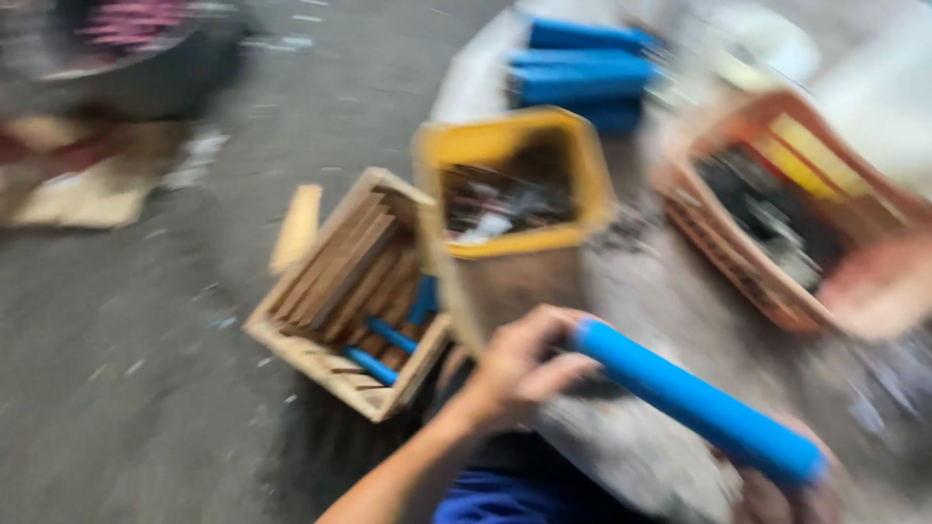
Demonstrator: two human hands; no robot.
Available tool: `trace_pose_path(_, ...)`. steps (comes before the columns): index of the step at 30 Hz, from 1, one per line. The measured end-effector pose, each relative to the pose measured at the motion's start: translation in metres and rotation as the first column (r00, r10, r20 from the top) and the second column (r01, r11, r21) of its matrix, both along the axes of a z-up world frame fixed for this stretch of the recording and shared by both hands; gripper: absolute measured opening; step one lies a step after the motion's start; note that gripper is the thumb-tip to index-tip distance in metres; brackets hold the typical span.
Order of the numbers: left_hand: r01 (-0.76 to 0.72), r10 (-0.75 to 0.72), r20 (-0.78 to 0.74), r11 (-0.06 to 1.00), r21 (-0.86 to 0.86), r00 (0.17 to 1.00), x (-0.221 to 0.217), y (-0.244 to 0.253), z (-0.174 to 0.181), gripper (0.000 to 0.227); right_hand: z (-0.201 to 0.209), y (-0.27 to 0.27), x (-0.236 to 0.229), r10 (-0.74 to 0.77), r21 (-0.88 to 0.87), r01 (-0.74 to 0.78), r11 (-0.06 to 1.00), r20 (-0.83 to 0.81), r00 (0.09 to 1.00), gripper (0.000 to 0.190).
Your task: Assembling candle components by inserting wicks into blue plastic tubes, using a small metal rod to seat them, and placing them in a crate.
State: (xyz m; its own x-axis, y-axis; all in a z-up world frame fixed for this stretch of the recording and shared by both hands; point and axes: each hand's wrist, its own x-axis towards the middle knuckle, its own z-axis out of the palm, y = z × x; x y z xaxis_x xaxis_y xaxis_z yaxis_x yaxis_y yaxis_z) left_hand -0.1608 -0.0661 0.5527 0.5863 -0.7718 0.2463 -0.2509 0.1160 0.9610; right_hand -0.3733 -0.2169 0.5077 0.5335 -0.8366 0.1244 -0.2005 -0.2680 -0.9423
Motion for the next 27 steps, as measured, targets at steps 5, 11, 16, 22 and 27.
trace_pose_path(5,0.063,-0.064,-0.004,0.982,0.177,0.998,0.002,0.001,0.017,0.026,0.012,0.029,0.002,-0.107,0.041,0.100,0.994,0.263,0.959,0.054)
trace_pose_path(11,0.031,-0.057,0.090,0.962,0.270,0.994,0.004,-0.001,0.019,0.021,0.030,0.013,0.006,0.053,0.012,-0.053,0.999,0.018,0.998,0.052)
trace_pose_path(16,0.040,-0.103,0.238,0.966,0.254,0.966,-0.002,-0.018,0.026,0.018,0.026,0.000,-0.016,0.024,-0.238,-0.096,0.967,-0.289,0.957,0.053)
trace_pose_path(22,0.175,-0.262,0.318,0.945,0.276,0.911,-0.011,-0.042,0.025,0.016,0.027,-0.013,-0.021,-0.154,-0.352,-0.005,0.936,-0.422,0.893,0.053)
trace_pose_path(27,0.163,-0.331,0.485,0.920,0.356,0.809,-0.015,-0.045,0.011,0.021,0.020,-0.022,-0.015,-0.240,-0.583,-0.141,0.800,-0.526,0.816,0.055)
